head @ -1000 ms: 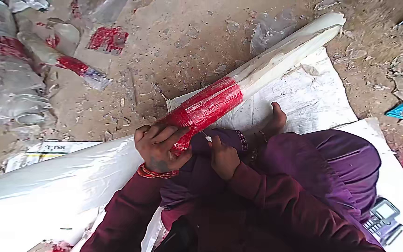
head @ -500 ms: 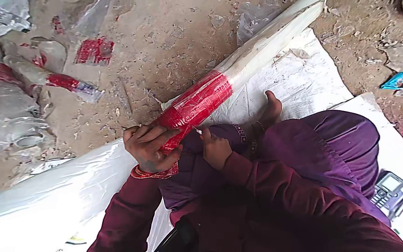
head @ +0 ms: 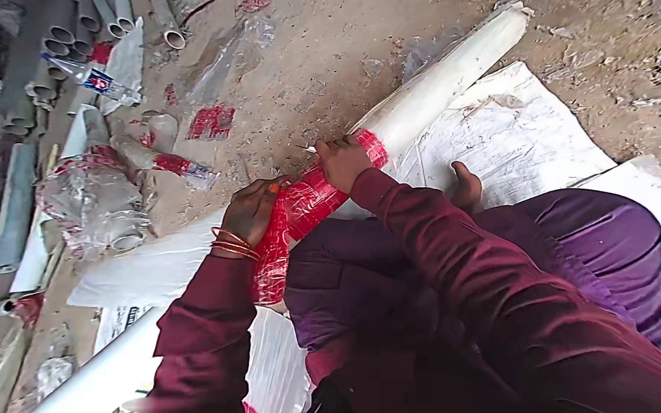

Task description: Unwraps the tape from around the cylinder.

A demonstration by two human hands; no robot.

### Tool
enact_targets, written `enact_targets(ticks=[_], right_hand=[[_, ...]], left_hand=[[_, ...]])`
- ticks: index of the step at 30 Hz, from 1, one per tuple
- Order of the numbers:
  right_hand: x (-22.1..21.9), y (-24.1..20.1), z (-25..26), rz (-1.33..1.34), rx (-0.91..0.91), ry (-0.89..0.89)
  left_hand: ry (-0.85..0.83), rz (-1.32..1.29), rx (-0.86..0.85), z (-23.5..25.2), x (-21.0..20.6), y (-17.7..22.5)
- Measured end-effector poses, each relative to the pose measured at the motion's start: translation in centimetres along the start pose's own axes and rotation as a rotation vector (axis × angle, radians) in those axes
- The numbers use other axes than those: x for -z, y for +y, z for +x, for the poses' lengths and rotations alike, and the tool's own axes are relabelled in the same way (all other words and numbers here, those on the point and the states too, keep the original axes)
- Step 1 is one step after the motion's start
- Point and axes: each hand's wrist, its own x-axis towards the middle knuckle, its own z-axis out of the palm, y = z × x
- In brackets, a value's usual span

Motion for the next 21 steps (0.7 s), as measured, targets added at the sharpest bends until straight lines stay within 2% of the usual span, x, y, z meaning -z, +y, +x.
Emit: enact_targets(ticks=[2, 4, 6, 10, 13, 14, 15, 17, 19, 20, 21], right_hand=[[0.2, -0.3, 1.0, -0.006, -0.045, -0.088], [0.7, -0.7, 1.8, -0.012, -0.077, -0.169], [1.0, -0.9, 2.1, -0.027, -0.088, -0.216], [1.1, -0.8, 2.5, -0.029, -0.1, -0.256], [1.3, -1.1, 2.8, -0.046, -0.127, -0.28], [1.3, -1.1, 2.8, -0.054, -0.127, -0.283], [1.3, -1.1, 2.8, -0.058, -0.125, -0.286], [1.3, -0.9, 2.7, -0.05, -0.124, -0.288], [1.3, -0.8, 2.7, -0.027, -0.131, -0.29], [1.4, -0.8, 2.8, -0.02, -0.135, -0.297], [1.4, -0.8, 3.0, -0.007, -0.139, -0.303]], left_hand=[[-0.186, -0.031, 0.089, 1.2, 1.7, 0.2], [-0.289, -0.102, 0.226, 2.7, 2.9, 0.2], [-0.396, -0.066, 0.215, 3.6, 3.7, -0.5], [-0.636, 0.203, 0.056, 6.0, 5.1, 0.5], [-0.858, 0.419, 0.13, 9.0, 5.9, 3.1], [-0.901, 0.401, 0.184, 9.7, 5.9, 3.4], [-0.916, 0.301, 0.236, 10.0, 5.7, 2.9], [-0.826, -0.006, 0.313, 9.2, 4.5, 0.3], [-0.568, -0.249, 0.483, 7.2, 2.5, -1.2], [-0.464, -0.211, 0.529, 6.7, 1.3, -1.5], [-0.405, -0.058, 0.488, 6.6, 0.5, -1.3]])
